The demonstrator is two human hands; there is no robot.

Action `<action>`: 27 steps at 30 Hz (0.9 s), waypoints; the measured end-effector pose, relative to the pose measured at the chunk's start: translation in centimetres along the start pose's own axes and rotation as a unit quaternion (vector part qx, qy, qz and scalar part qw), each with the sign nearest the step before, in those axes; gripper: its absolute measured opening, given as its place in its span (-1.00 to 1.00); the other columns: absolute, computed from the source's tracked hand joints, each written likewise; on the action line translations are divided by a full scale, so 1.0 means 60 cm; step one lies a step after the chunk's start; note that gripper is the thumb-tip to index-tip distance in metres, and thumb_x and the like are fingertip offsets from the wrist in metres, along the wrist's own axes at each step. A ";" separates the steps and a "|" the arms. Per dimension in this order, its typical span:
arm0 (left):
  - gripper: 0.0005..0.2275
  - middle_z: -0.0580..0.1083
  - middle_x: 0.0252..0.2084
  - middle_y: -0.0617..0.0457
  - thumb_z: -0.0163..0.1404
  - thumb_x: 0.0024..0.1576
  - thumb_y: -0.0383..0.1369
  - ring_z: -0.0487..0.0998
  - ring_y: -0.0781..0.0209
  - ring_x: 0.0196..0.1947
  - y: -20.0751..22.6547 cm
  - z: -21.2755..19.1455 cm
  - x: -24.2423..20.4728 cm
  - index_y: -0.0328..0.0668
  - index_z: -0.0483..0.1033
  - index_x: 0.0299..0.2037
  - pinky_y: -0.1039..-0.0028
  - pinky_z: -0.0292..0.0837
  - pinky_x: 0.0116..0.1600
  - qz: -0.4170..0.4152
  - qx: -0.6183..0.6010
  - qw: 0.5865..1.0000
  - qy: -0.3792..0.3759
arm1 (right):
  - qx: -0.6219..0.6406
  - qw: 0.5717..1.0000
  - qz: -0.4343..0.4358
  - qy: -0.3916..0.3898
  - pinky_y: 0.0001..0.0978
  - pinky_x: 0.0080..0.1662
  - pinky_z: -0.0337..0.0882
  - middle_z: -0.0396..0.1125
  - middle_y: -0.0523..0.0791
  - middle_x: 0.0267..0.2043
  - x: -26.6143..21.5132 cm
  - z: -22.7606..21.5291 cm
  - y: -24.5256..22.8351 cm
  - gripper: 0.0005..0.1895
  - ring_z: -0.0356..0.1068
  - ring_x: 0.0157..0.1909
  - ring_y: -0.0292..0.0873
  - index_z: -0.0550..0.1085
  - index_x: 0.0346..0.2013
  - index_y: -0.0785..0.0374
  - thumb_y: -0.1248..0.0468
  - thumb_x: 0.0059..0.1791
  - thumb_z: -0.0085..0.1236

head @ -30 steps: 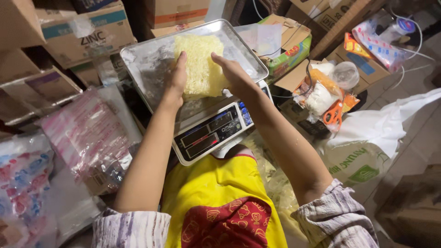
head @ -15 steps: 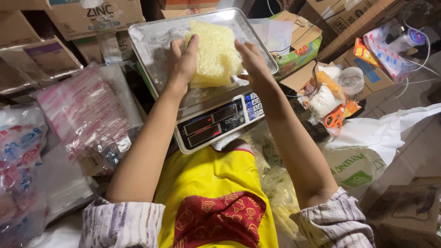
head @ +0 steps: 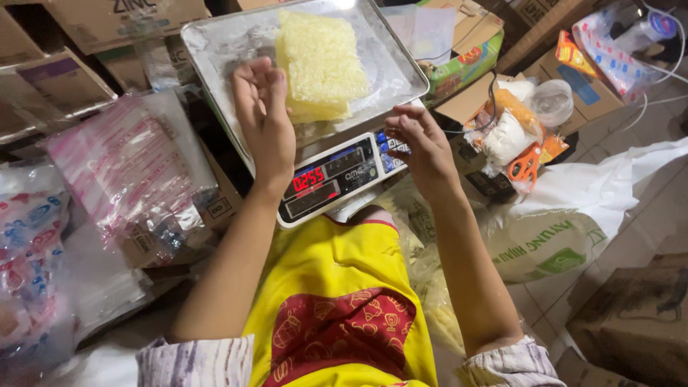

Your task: The person weighs portions of yellow noodles on a digital scale, places them into plastic bags, ties the bags, and sets them aside. The process is repeated multiple times with consistent portion sizes.

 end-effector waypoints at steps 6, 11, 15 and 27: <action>-0.85 0.40 -0.12 0.15 -0.01 0.33 -0.38 0.42 0.41 -0.18 0.009 0.062 -0.124 -0.20 0.36 0.03 0.54 0.36 -0.08 0.023 0.057 0.996 -0.072 | 0.017 1.000 0.007 -0.022 -0.34 -0.02 0.46 0.43 -0.13 -0.05 -0.038 -0.035 0.032 -0.73 0.44 0.00 -0.25 0.41 0.11 0.19 0.19 0.14 0.06; -0.83 0.49 -0.15 0.10 0.00 0.28 -0.39 0.52 0.32 -0.10 -0.017 0.108 -0.227 -0.18 0.39 0.03 0.52 0.37 -0.03 0.019 0.145 0.976 -0.160 | 0.046 0.999 0.019 -0.021 -0.33 -0.04 0.48 0.44 -0.11 -0.10 -0.060 -0.054 0.059 -0.75 0.47 -0.05 -0.23 0.41 0.10 0.23 0.24 0.14 0.06; -0.86 0.49 -0.14 0.10 0.02 0.29 -0.40 0.53 0.28 -0.10 -0.039 0.102 -0.264 -0.20 0.42 -0.01 0.49 0.41 0.01 0.020 0.165 0.970 -0.175 | 0.058 0.998 0.027 -0.024 -0.37 -0.05 0.48 0.42 -0.10 -0.10 -0.081 -0.047 0.089 -0.75 0.46 -0.07 -0.24 0.40 0.10 0.27 0.29 0.14 0.06; -0.92 0.47 -0.19 0.14 0.02 0.29 -0.45 0.43 0.44 -0.26 -0.026 -0.041 -0.321 -0.24 0.43 -0.06 0.57 0.39 -0.13 -0.140 0.068 0.980 -0.128 | 0.059 0.987 0.074 -0.128 -0.43 0.02 0.44 0.40 -0.12 -0.04 -0.135 0.094 0.173 -0.74 0.41 0.00 -0.27 0.39 0.08 0.33 0.33 0.11 0.09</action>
Point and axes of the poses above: each hand's wrist, its own x-axis towards the middle knuckle, its own z-axis out of the palm, y = z × x, the point moved 5 cm from there along x, towards the middle knuckle
